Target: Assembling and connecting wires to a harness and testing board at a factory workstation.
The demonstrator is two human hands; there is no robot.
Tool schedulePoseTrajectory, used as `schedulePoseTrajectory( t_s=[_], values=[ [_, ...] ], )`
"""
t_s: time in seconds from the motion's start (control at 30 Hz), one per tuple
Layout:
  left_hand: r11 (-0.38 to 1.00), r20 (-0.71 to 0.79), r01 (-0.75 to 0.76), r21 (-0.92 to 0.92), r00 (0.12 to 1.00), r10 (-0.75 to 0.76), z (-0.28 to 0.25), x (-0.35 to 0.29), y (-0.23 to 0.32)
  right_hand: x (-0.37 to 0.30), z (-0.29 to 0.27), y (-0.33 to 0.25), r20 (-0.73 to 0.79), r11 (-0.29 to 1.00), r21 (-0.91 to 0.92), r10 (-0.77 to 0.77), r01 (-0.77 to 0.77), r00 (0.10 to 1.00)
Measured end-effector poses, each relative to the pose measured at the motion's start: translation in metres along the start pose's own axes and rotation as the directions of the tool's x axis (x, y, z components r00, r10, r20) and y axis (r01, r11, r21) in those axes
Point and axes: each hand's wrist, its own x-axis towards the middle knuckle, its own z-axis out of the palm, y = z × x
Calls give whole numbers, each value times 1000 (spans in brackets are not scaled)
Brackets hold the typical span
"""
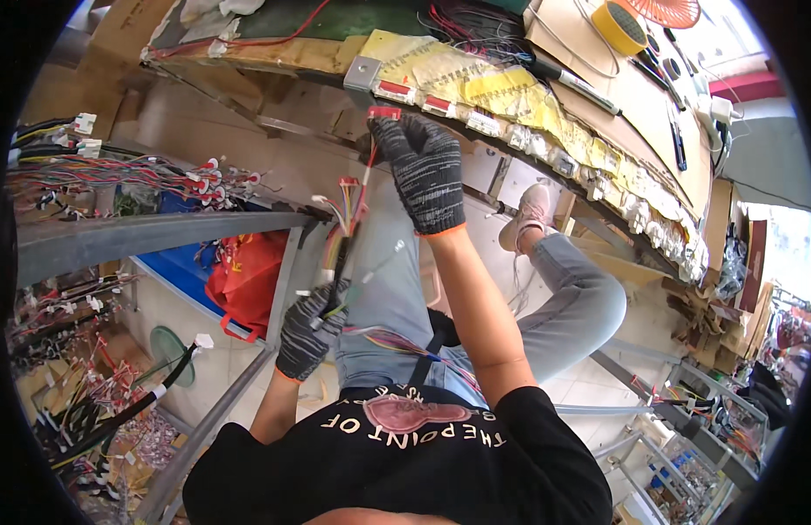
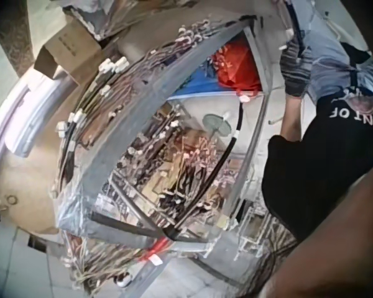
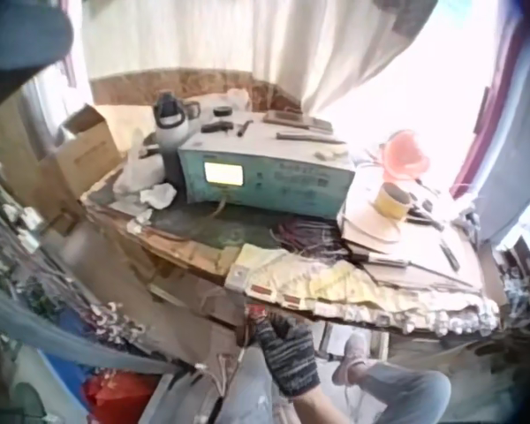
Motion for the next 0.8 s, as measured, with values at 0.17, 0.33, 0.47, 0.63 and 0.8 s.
schedulePoseTrajectory(
  t_s=[0.17,0.33,0.47,0.63,0.8],
  values=[
    [903,-87,256,-345,949,-303,-5,12,-8,9,11,15,-183,994,87,-49,65,982],
    [926,-103,228,-301,957,-270,-5,16,-16,11,14,17,-215,996,79,-17,35,977],
    [846,-53,261,-465,945,-322,-3,20,-24,16,18,24,-264,989,146,6,34,964],
    [779,141,312,-543,949,-282,-17,28,-14,19,-14,22,-42,889,-391,-278,240,960],
    [697,393,338,-632,915,-88,-12,38,-23,-26,-37,35,249,731,-612,-184,302,951]
  ],
)
